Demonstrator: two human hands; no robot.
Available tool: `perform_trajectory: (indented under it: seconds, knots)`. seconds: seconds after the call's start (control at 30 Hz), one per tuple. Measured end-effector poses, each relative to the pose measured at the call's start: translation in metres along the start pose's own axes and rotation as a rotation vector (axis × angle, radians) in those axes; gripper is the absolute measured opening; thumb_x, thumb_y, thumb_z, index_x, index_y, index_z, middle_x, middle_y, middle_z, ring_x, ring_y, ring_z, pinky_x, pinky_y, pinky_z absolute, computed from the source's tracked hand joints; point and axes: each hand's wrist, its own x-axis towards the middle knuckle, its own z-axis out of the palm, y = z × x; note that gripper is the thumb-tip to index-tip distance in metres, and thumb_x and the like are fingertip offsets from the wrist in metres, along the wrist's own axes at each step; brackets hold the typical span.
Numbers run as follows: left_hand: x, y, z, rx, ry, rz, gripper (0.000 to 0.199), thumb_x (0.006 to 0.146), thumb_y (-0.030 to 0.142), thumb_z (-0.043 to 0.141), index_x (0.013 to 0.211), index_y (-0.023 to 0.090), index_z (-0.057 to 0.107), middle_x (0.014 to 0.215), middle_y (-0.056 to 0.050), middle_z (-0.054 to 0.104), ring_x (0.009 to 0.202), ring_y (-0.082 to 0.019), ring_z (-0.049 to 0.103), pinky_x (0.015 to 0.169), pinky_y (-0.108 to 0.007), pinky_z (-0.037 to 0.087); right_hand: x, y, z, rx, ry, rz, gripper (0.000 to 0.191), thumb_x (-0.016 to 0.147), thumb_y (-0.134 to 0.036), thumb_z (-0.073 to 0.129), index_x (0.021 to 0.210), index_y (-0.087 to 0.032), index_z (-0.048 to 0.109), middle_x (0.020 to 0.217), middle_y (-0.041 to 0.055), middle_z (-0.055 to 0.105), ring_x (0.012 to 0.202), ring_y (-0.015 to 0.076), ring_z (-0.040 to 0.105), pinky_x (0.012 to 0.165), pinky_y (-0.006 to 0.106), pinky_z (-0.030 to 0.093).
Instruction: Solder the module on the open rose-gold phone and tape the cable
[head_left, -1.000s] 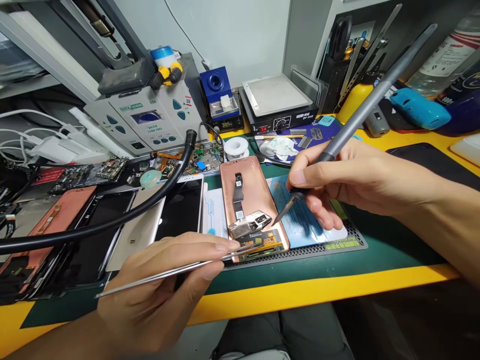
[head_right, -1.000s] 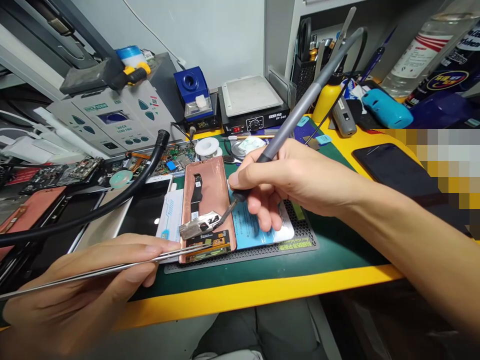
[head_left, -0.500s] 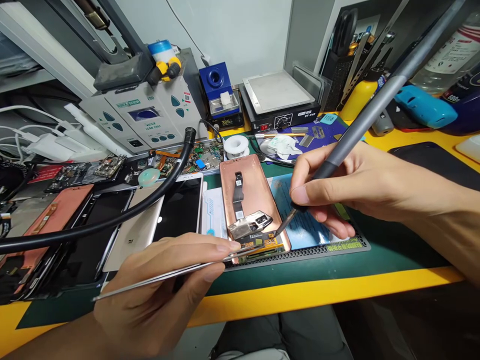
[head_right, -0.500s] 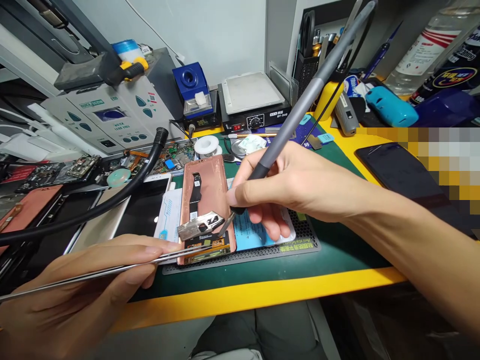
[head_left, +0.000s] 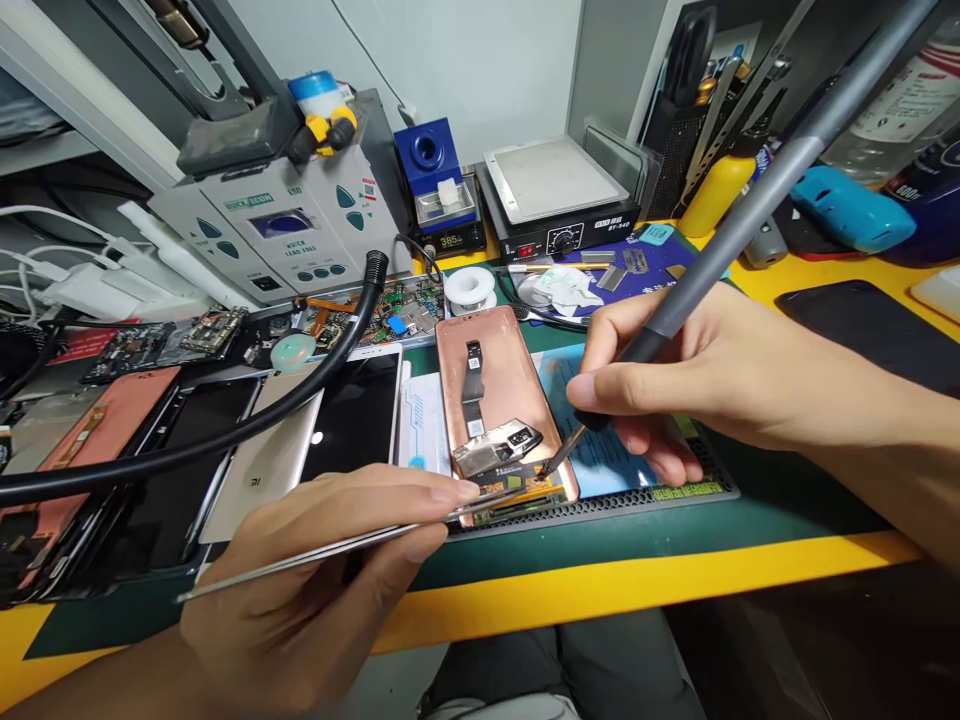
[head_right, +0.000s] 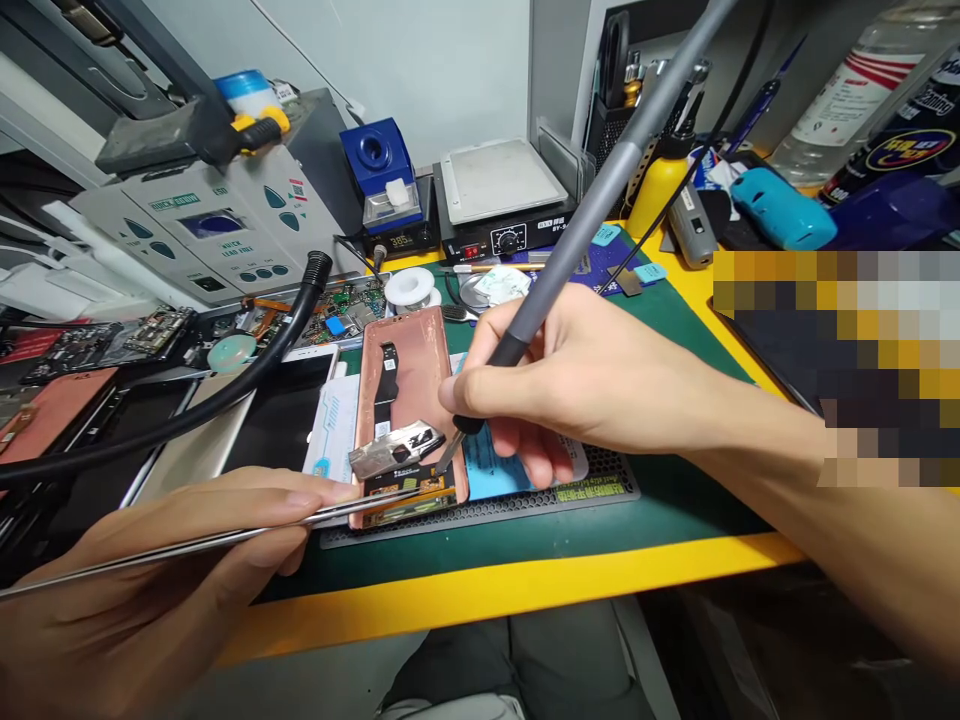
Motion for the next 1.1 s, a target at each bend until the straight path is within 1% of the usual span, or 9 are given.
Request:
perform_trajectory:
  seconds: [0.1,0.23,0.4,0.6,0.7,0.9,1.1]
  knots:
    - [-0.0013,-0.0006,-0.0003,0.002,0.009,-0.013,0.032,0.101,0.011,0.064,0.122,0.031,0.076,0.111,0.007,0.089,0.095,-0.013,0.087,0.092,-0.021,0.073,0.0004,0.0001,-0.0007,0.005,-0.007,-0.002,0.023,0.078,-0.023,0.091,0.069,-0.021,0.070,0.049,-0.0027,0.069,0.033,0.0149,0.063,0.032,0.019,0.052]
    - [0.0012,-0.0010,-0.0012,-0.011,0.009,-0.012,0.036,0.098,0.010,0.066,0.124,0.032,0.078,0.110,0.005,0.089,0.091,-0.017,0.088,0.084,-0.026,0.076,0.0007,-0.0007,0.0000,0.003,-0.004,-0.001,0.026,0.078,-0.025,0.093,0.069,-0.020,0.068,0.049,-0.0029,0.068,0.033,0.0145,0.062,0.032,0.019,0.053]
    - [0.0057,0.0010,-0.0021,-0.045,0.004,0.005,0.035,0.092,0.003,0.068,0.117,0.025,0.079,0.108,0.003,0.090,0.092,-0.016,0.087,0.090,-0.020,0.071,0.0007,-0.0008,0.0020,0.015,-0.005,-0.002,0.026,0.078,-0.025,0.093,0.069,-0.021,0.069,0.049,-0.0024,0.069,0.034,0.0156,0.064,0.033,0.020,0.054]
    - [0.0056,0.0018,-0.0012,-0.035,0.008,0.000,0.036,0.092,0.002,0.068,0.117,0.025,0.078,0.107,0.003,0.090,0.091,-0.015,0.087,0.090,-0.020,0.072,-0.0001,-0.0011,0.0020,0.013,-0.003,0.004,0.026,0.077,-0.026,0.094,0.068,-0.020,0.070,0.049,-0.0024,0.068,0.035,0.0168,0.066,0.033,0.019,0.054]
    - [0.0059,0.0017,-0.0022,-0.027,0.009,-0.004,0.033,0.093,0.003,0.068,0.116,0.025,0.078,0.107,0.003,0.090,0.092,-0.015,0.087,0.090,-0.019,0.071,-0.0009,-0.0016,0.0013,0.008,-0.007,0.011,0.025,0.077,-0.025,0.093,0.070,-0.020,0.070,0.050,-0.0028,0.069,0.036,0.0166,0.067,0.034,0.019,0.055]
    - [0.0058,0.0008,-0.0018,-0.007,0.008,0.008,0.028,0.096,0.007,0.068,0.115,0.024,0.078,0.107,0.002,0.090,0.092,-0.016,0.088,0.089,-0.020,0.071,-0.0012,-0.0011,0.0018,-0.005,-0.013,-0.008,0.024,0.079,-0.024,0.092,0.069,-0.021,0.070,0.051,-0.0033,0.070,0.037,0.0167,0.068,0.033,0.019,0.055]
    - [0.0055,0.0022,-0.0023,0.007,0.009,0.006,0.031,0.095,0.006,0.068,0.116,0.025,0.079,0.108,0.004,0.090,0.092,-0.014,0.087,0.093,-0.018,0.070,-0.0010,0.0000,0.0021,0.017,-0.003,0.005,0.023,0.079,-0.023,0.091,0.069,-0.022,0.070,0.050,-0.0032,0.069,0.036,0.0167,0.067,0.033,0.019,0.055]
